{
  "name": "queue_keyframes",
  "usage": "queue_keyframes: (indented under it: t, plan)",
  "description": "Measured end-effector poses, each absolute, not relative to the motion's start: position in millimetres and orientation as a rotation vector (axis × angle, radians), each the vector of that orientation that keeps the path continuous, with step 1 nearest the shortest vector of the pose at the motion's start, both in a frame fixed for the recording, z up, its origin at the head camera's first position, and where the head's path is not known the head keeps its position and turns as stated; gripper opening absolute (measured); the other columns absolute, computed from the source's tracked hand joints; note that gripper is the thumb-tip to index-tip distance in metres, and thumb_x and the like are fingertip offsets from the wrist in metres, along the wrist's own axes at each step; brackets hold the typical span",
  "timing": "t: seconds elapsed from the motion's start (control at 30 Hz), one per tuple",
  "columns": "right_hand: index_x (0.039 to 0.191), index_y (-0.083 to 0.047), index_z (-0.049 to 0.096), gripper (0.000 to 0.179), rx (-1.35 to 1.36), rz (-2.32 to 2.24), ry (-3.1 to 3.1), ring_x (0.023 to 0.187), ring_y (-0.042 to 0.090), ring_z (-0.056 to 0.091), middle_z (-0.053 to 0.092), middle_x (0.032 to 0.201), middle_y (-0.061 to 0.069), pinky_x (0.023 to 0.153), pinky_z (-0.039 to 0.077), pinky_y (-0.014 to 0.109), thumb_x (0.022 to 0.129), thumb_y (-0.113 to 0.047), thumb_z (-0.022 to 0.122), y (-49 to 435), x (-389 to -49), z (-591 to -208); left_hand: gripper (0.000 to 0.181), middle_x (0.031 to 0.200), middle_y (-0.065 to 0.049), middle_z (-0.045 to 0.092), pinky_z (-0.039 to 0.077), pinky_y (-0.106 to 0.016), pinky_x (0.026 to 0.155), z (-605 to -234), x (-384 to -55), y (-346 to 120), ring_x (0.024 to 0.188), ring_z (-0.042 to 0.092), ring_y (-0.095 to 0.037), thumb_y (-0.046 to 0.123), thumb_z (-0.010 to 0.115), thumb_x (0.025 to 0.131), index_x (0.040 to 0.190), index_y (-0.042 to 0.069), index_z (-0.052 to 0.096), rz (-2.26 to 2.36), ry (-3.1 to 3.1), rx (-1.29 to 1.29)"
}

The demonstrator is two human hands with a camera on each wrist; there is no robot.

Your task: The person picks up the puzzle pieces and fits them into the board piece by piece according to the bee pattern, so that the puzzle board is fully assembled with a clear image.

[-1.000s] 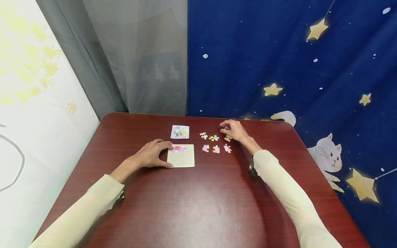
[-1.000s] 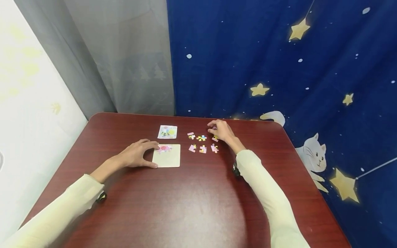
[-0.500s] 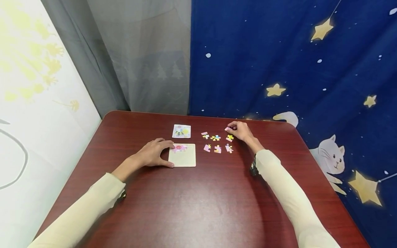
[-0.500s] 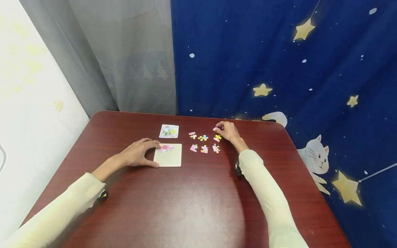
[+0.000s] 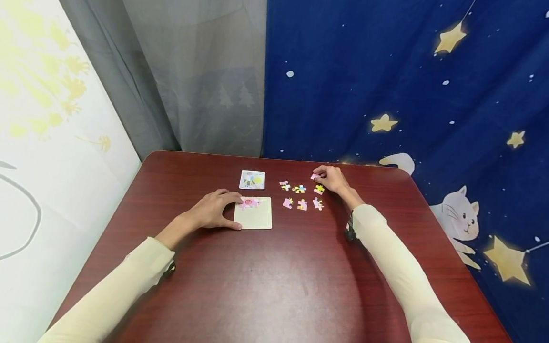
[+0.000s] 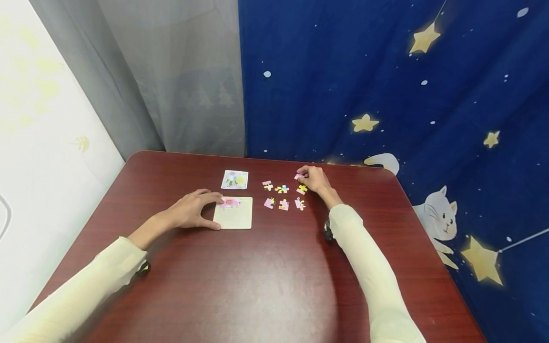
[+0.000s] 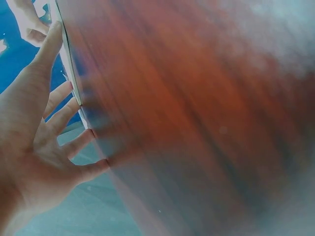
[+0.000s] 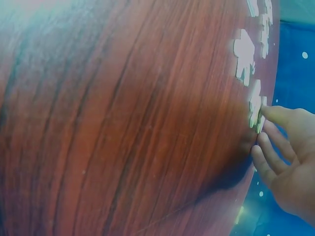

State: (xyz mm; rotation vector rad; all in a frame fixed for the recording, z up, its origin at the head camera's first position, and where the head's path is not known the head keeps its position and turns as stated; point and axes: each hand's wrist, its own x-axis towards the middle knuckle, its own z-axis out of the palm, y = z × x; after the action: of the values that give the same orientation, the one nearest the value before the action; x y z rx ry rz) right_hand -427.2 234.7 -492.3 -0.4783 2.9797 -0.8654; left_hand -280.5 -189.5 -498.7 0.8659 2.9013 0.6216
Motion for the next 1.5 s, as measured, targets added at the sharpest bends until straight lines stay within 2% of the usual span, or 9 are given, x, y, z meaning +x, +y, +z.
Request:
queue_keyframes:
  t: [0.23, 0.53, 0.83, 1.23, 1.37, 1.5]
  plan:
    - [0.124, -0.004, 0.074, 0.026, -0.563, -0.865, 2.958, 0.111, 0.031, 0.069, 0.074, 0.117, 0.017, 0.101, 0.052, 0.045, 0.098, -0.004, 0.069, 228.8, -428.8, -494.4, 0.083, 0.150, -0.003, 0.055, 0.035, -0.062, 0.113, -499.5, -281.4, -189.8, 0.142, 0.042, -0.041, 0.062, 0.088, 0.073, 0.139, 0.018, 0.065, 0.624, 2.903, 0.864]
    - [0.124, -0.001, 0.073, 0.029, -0.570, -0.859, 2.986, 0.108, 0.033, 0.071, 0.074, 0.115, 0.019, 0.097, 0.053, 0.045, 0.095, -0.002, 0.071, 229.6, -428.5, -494.4, 0.082, 0.148, -0.002, 0.057, 0.038, -0.063, 0.110, -499.6, -281.9, -189.5, 0.140, 0.045, -0.039, 0.064, 0.088, 0.072, 0.137, 0.020, 0.066, 0.616, 2.920, 0.878]
    - [0.121, -0.003, 0.075, 0.025, -0.554, -0.840, 2.978, 0.098, 0.027, 0.070, 0.075, 0.110, 0.015, 0.088, 0.054, 0.040, 0.096, -0.009, 0.074, 231.0, -428.8, -494.4, 0.083, 0.148, -0.003, 0.057, 0.036, -0.062, 0.112, -499.1, -282.1, -189.9, 0.140, 0.044, -0.039, 0.065, 0.087, 0.073, 0.138, 0.020, 0.065, 0.605, 2.918, 0.877]
    - [0.122, -0.001, 0.074, 0.029, -0.536, -0.836, 2.987, 0.090, 0.027, 0.070, 0.074, 0.107, 0.016, 0.082, 0.054, 0.037, 0.097, -0.017, 0.075, 230.8, -427.3, -496.4, 0.083, 0.150, -0.002, 0.056, 0.035, -0.065, 0.112, -501.9, -282.7, -190.2, 0.143, 0.042, -0.040, 0.066, 0.086, 0.073, 0.139, 0.021, 0.064, 0.596, 2.916, 0.867]
    - [0.127, 0.000, 0.072, 0.030, -0.596, -0.814, 2.971, 0.092, 0.028, 0.068, 0.071, 0.117, 0.020, 0.082, 0.052, 0.036, 0.097, -0.004, 0.069, 232.9, -426.8, -494.7, 0.083, 0.151, -0.001, 0.055, 0.034, -0.063, 0.113, -501.4, -282.5, -190.0, 0.144, 0.041, -0.039, 0.066, 0.086, 0.073, 0.140, 0.022, 0.064, 0.591, 2.909, 0.854]
    - [0.131, 0.001, 0.070, 0.041, -0.673, -0.823, 2.935, 0.096, 0.030, 0.068, 0.066, 0.128, 0.024, 0.083, 0.052, 0.037, 0.091, 0.009, 0.063, 235.1, -426.1, -493.4, 0.084, 0.151, -0.001, 0.055, 0.035, -0.063, 0.113, -500.8, -282.1, -190.0, 0.143, 0.042, -0.039, 0.067, 0.086, 0.073, 0.140, 0.021, 0.064, 0.587, 2.908, 0.856]
